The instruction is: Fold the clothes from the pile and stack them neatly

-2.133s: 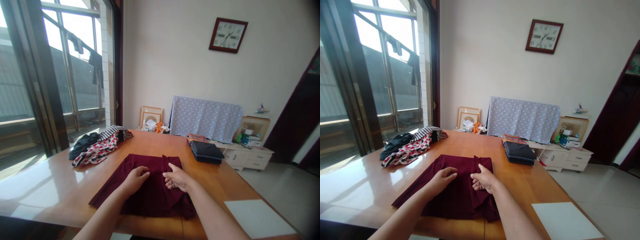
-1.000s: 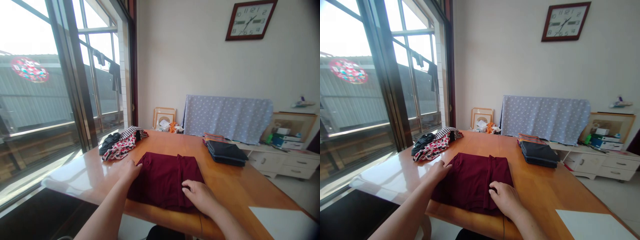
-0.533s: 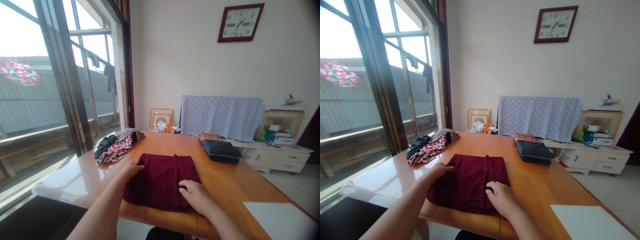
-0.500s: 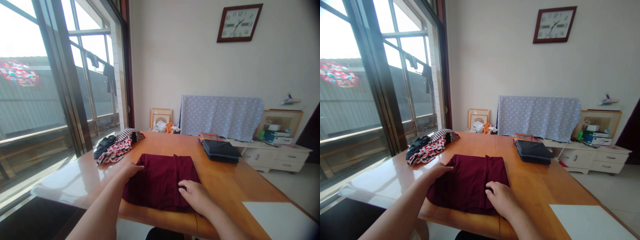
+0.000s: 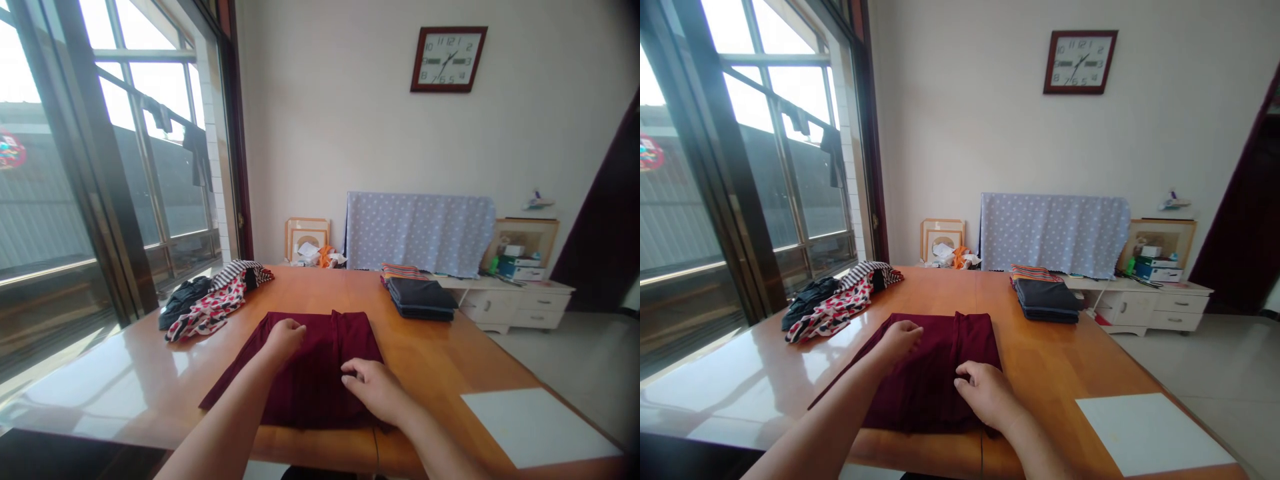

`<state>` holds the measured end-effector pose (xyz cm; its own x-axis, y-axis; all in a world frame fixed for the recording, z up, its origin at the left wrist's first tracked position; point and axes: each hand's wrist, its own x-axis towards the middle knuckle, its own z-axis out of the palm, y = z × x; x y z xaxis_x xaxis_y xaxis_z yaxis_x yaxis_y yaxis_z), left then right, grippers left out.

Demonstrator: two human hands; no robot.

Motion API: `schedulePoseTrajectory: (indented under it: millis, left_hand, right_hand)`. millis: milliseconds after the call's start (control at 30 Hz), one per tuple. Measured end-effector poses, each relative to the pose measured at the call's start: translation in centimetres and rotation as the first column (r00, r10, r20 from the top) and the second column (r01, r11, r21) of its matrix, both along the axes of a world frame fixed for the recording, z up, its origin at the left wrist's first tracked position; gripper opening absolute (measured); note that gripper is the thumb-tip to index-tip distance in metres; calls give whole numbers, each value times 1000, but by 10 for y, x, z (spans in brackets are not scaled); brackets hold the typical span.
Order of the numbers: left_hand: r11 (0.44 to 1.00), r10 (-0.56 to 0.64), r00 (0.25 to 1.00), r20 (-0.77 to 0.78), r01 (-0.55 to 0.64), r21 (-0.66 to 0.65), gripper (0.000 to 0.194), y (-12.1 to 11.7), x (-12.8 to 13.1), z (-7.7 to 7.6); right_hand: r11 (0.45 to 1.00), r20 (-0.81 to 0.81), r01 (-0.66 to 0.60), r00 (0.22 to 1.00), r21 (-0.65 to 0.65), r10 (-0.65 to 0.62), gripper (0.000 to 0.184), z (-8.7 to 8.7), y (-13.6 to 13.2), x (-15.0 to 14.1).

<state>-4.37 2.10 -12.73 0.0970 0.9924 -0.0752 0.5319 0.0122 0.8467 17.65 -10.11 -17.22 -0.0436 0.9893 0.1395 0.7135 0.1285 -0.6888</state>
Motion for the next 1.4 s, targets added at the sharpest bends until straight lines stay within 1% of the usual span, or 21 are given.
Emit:
schedulePoseTrajectory:
  millis: [100,200,267,367,433,500,600,633,700,767,800,833,900,967,1000,1100,1167,1233,1300,1400]
  left_hand:
    - [978,-133,986,98,147,-145,29,-12,36,-9]
    - [955,-180,973,143,208,-210,33,-19,55,-18]
    - [945,-206,969,138,234,-230,33,-21,61,-22]
    - [926,-276,952,135,301,-230,33,-26,66,-24]
    - [915,-318,932,175,350,-199,30,-32,69,-22]
    - [901,-353,906,233,396,-176,28,-38,71,-20]
    - [875,-382,871,308,448,-182,27,-44,69,-18]
    - [869,-381,862,334,457,-188,26,-45,67,-18]
    - [860,-372,844,385,470,-198,25,-45,63,-18]
    - [850,-367,824,432,486,-203,22,-44,59,-20]
    - [846,-365,813,453,493,-203,21,-43,58,-21]
    - [846,-357,804,475,494,-202,20,-43,57,-22]
    - [854,-320,795,516,477,-206,19,-42,57,-25]
    - [875,-242,792,560,427,-226,19,-42,57,-26]
    - [886,-191,788,585,395,-242,20,-42,57,-27]
    - [898,-51,745,665,326,-295,25,-42,59,-28]
    - [890,2,693,721,327,-317,30,-42,62,-28]
    - [875,27,631,776,361,-323,32,-42,68,-27]
    - [847,27,576,817,421,-325,36,-44,76,-26]
    - [772,-7,550,835,534,-345,46,-47,88,-22]
  right_hand:
    - [1000,-218,21,976,-15,-24,31,-4,6,4]
    - [996,-394,56,916,-75,-81,34,-1,11,9]
    - [989,-439,78,889,-125,-126,34,4,16,12]
    - [982,-438,121,882,-148,-174,31,10,33,18]
    - [980,-405,149,895,-128,-189,29,12,51,20]
    - [978,-320,190,924,-89,-208,27,14,72,20]
    - [963,-78,268,960,-14,-268,28,17,102,15]
    - [958,7,286,958,0,-286,31,19,110,12]
    - [949,138,315,941,-12,-310,42,20,122,6]
    - [936,198,348,922,-50,-332,54,18,131,1]
    - [927,187,369,917,-64,-352,55,16,135,-1]
    - [919,152,389,914,-71,-375,52,14,139,-1]
    - [907,44,416,910,-69,-413,35,8,145,1]
    - [907,-59,416,906,-69,-419,18,2,149,8]
    - [911,-99,405,906,-72,-411,14,0,150,12]
    - [928,-249,356,894,-109,-372,13,-5,151,27]
    - [934,-377,324,855,-148,-356,16,-6,149,37]
    - [935,-495,303,793,-185,-355,19,-7,147,47]
    - [934,-587,287,728,-211,-356,21,-6,145,54]
    - [940,-681,253,648,-230,-341,21,-2,143,60]
